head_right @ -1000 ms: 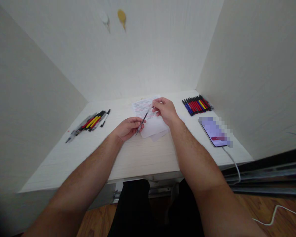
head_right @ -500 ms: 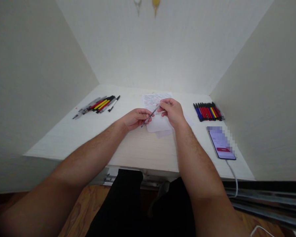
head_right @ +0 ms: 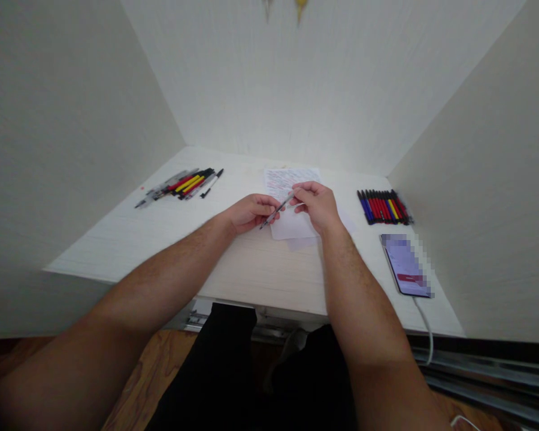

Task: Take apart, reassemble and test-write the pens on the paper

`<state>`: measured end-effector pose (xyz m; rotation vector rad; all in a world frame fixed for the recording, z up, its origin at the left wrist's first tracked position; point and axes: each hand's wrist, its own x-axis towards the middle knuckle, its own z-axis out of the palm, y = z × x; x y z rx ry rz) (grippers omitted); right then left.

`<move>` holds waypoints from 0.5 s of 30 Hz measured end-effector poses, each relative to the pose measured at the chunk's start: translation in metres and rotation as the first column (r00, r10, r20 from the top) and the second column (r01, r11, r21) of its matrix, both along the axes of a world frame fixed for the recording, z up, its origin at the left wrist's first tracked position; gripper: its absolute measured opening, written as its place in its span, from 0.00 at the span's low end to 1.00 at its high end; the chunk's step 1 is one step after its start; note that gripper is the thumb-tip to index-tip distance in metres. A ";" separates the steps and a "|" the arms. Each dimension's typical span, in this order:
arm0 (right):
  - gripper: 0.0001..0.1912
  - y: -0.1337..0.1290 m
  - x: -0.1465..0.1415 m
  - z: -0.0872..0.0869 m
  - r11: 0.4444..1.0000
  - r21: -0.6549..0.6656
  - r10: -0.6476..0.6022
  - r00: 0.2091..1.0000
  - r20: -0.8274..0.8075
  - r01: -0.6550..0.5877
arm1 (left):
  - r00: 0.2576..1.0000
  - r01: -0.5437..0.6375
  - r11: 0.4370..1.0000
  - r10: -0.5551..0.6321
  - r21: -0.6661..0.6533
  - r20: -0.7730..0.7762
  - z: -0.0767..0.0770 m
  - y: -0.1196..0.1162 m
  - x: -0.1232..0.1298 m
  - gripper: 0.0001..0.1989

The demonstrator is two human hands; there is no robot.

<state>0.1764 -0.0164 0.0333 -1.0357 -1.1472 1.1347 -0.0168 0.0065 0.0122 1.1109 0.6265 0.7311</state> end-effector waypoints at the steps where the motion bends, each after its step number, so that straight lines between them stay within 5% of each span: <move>1: 0.13 0.000 0.000 -0.001 1.000 0.003 -0.010 1.000 0.016 0.010 | 1.000 0.001 1.000 -0.001 0.001 -0.003 0.000 0.000 0.000 0.07; 6: 0.20 0.000 -0.001 -0.002 0.997 -0.006 -0.082 0.993 0.083 0.083 | 1.000 -0.021 1.000 0.021 0.009 -0.002 0.001 -0.001 0.002 0.07; 15: 0.17 -0.002 -0.002 0.002 0.998 -0.027 -0.054 0.998 -0.014 0.053 | 1.000 -0.014 1.000 0.014 0.005 0.001 -0.001 0.001 0.002 0.06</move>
